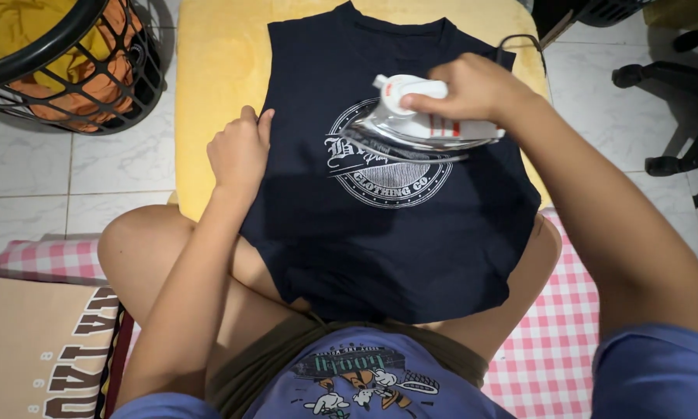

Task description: The person spreads a dark shirt on a board and smooths it with their hands before ironing the fabric with a steam iron.

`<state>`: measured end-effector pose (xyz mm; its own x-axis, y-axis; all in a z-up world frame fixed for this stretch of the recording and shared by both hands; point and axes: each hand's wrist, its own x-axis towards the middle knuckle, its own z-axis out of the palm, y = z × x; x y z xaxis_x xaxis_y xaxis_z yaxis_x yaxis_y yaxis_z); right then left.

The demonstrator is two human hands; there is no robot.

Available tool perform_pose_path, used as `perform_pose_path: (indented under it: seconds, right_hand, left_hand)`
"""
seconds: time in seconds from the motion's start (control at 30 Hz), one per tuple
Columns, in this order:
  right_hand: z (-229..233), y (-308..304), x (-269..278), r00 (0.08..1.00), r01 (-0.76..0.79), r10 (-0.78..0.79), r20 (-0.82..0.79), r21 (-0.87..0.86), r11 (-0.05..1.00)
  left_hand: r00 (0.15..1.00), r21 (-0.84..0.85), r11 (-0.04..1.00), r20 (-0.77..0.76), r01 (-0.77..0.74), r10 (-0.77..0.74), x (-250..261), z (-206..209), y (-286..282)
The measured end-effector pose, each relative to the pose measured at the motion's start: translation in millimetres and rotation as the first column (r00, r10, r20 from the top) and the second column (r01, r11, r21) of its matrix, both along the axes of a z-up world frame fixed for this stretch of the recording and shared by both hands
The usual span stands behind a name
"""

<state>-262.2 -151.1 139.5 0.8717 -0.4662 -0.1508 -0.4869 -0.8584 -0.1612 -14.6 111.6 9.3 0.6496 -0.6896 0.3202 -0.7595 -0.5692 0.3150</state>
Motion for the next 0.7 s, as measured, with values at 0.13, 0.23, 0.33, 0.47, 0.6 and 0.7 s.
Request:
perform_pose_path:
  seconds: [0.13, 0.23, 0.33, 0.47, 0.6, 0.7]
  right_hand:
    - [-1, 18, 23, 0.99, -0.142, 0.142, 0.012, -0.021, 0.99]
    - [-3, 33, 35, 0.961, -0.26, 0.261, 0.087, -0.031, 0.965]
    - [-3, 49, 44, 0.957, -0.277, 0.28, 0.081, -0.042, 0.96]
    - [0, 56, 42, 0.961, -0.265, 0.264, 0.08, -0.008, 0.964]
    - [1, 41, 21, 0.972, -0.234, 0.233, 0.036, 0.024, 0.972]
    - [-1, 20, -6, 0.979, -0.2, 0.2, -0.038, -0.006, 0.98]
  left_hand:
    - [0.999, -0.071, 0.997, 0.048, 0.021, -0.018, -1, -3, 0]
    - [0.995, -0.108, 0.994, 0.096, 0.025, -0.015, -2, -7, 3]
    - [0.993, -0.129, 0.991, 0.12, 0.034, -0.019, -3, -8, 4]
    - [0.99, -0.143, 0.989, 0.141, 0.042, -0.021, -3, -9, 5]
    - [0.991, -0.13, 0.991, 0.134, 0.029, -0.011, -1, -9, 5]
    - [0.99, -0.137, 0.99, 0.141, 0.034, -0.014, -1, -11, 5]
